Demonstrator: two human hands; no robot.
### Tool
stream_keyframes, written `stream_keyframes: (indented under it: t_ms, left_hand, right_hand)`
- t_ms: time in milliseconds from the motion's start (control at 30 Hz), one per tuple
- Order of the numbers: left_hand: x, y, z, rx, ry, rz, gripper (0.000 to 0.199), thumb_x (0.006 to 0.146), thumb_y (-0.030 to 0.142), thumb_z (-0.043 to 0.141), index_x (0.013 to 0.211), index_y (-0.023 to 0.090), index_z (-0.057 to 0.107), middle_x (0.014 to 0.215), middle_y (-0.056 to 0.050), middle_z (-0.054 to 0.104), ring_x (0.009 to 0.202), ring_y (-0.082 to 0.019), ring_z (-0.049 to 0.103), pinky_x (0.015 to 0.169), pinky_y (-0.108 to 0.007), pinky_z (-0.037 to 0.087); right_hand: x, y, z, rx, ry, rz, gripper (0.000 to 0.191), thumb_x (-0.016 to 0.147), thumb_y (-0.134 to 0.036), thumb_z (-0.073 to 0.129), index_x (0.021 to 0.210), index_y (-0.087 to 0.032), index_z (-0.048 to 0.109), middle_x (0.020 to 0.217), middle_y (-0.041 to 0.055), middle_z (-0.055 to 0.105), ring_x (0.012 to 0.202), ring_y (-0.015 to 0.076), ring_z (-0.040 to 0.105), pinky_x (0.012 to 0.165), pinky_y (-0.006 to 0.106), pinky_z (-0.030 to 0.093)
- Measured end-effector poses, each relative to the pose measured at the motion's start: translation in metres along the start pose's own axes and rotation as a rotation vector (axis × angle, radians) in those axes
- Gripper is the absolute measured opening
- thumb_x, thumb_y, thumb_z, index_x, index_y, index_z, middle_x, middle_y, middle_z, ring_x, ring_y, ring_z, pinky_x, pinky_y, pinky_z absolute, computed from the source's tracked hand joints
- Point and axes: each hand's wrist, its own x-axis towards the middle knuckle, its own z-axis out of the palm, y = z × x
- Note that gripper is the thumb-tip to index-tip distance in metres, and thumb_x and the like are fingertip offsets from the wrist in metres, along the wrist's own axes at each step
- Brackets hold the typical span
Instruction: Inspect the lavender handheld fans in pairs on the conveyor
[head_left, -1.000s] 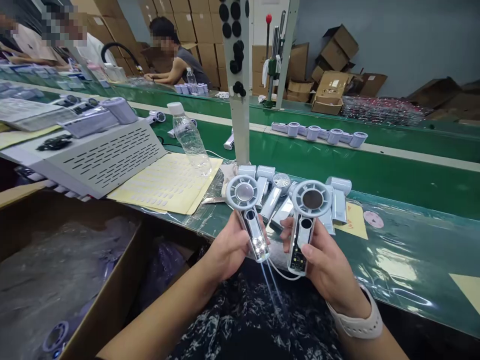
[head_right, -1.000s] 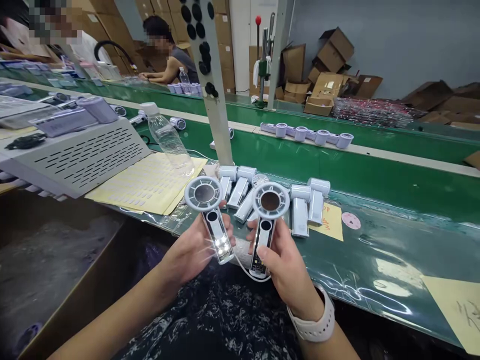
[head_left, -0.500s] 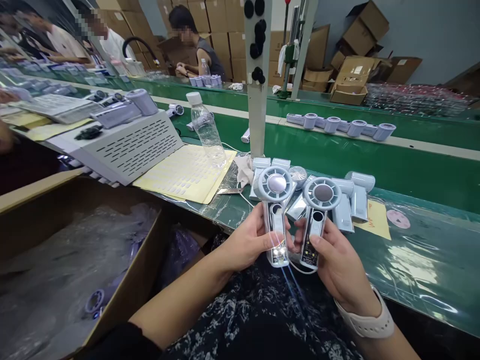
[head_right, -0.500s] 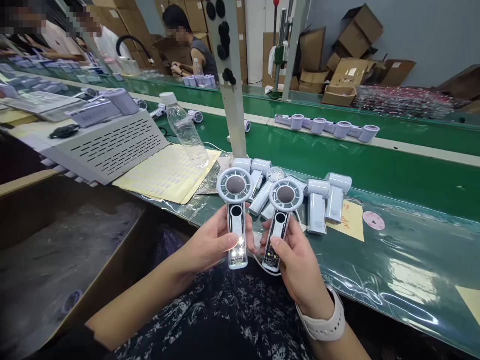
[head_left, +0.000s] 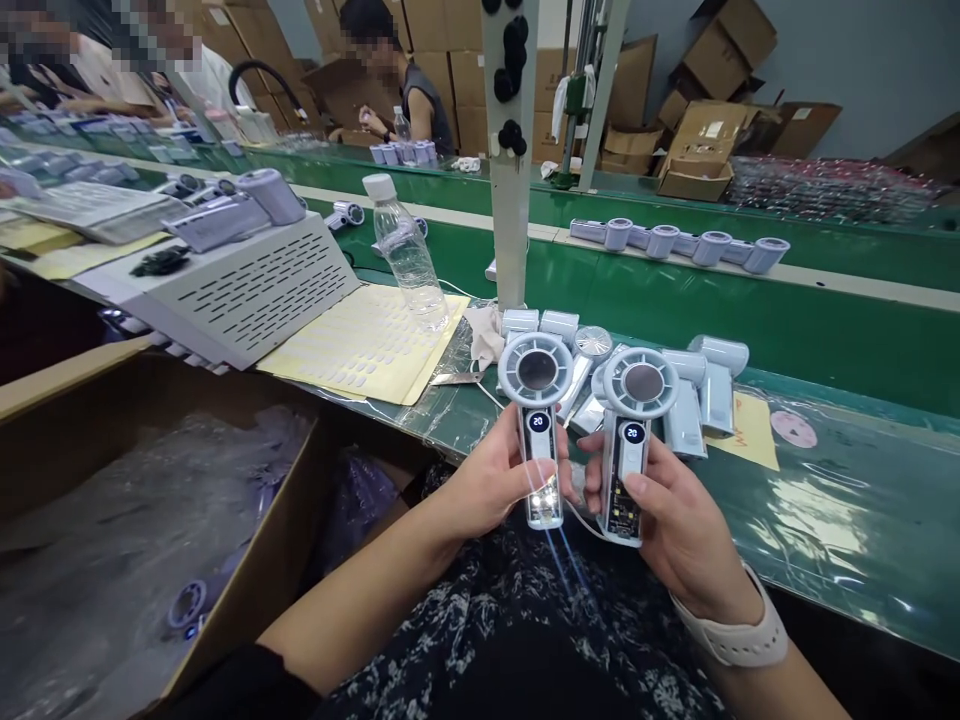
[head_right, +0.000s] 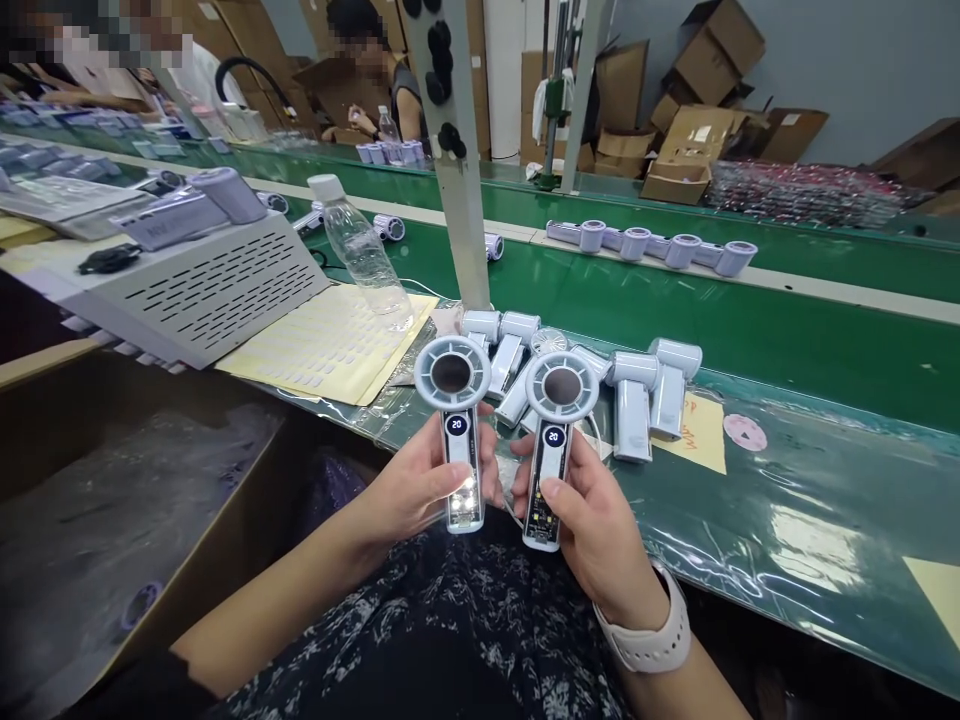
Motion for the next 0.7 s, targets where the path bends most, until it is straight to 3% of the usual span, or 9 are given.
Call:
stream_keyframes:
  t_ms: [167, 400, 567, 700]
  left_hand:
    - [0.001, -0.001, -0.001, 0.021, -0.001, 0.002, 0.045, 0.083, 0.038, 0.082, 0.112, 0.021, 0.052, 0.098, 0.001, 0.060, 0.072, -0.014, 0.068, 0.066, -0.031, 0.059]
    - [0.009, -0.005, -0.004, -0.039, 0.266, -0.057, 0.048, 0.078, 0.035, 0.080, 0.112, 0.021, 0.049, 0.085, 0.003, 0.060, 0.059, -0.011, 0.061, 0.054, -0.026, 0.053]
    - [0.004, -0.003, -0.004, -0.010, 0.120, -0.026, 0.049, 0.081, 0.043, 0.080, 0.112, 0.021, 0.049, 0.087, 0.003, 0.061, 0.058, -0.012, 0.063, 0.052, -0.027, 0.054]
    - [0.004, 0.004, 0.000, 0.068, 0.081, -0.020, 0.045, 0.085, 0.046, 0.078, 0.109, 0.021, 0.049, 0.087, 0.003, 0.060, 0.062, -0.012, 0.064, 0.057, -0.028, 0.057]
  right_hand:
    - [-0.002, 0.000, -0.003, -0.037, 0.022, -0.009, 0.036, 0.087, -0.037, 0.082, 0.118, -0.023, 0.070, 0.085, 0.0021, 0.068, 0.073, 0.0165, 0.064, 0.068, 0.028, 0.058]
    - [-0.004, 0.009, -0.006, -0.023, 0.153, 0.002, 0.027, 0.091, -0.045, 0.075, 0.104, -0.021, 0.073, 0.088, 0.0032, 0.068, 0.065, 0.0130, 0.060, 0.057, 0.024, 0.055]
    - [-0.006, 0.007, -0.008, -0.068, 0.051, -0.002, 0.029, 0.094, -0.046, 0.072, 0.111, -0.023, 0.071, 0.096, 0.0049, 0.069, 0.068, 0.0138, 0.061, 0.056, 0.024, 0.054]
    - [-0.002, 0.006, -0.006, -0.110, 0.071, -0.031, 0.025, 0.096, -0.045, 0.070, 0.108, -0.023, 0.070, 0.084, 0.0021, 0.067, 0.065, 0.0137, 0.059, 0.058, 0.024, 0.053]
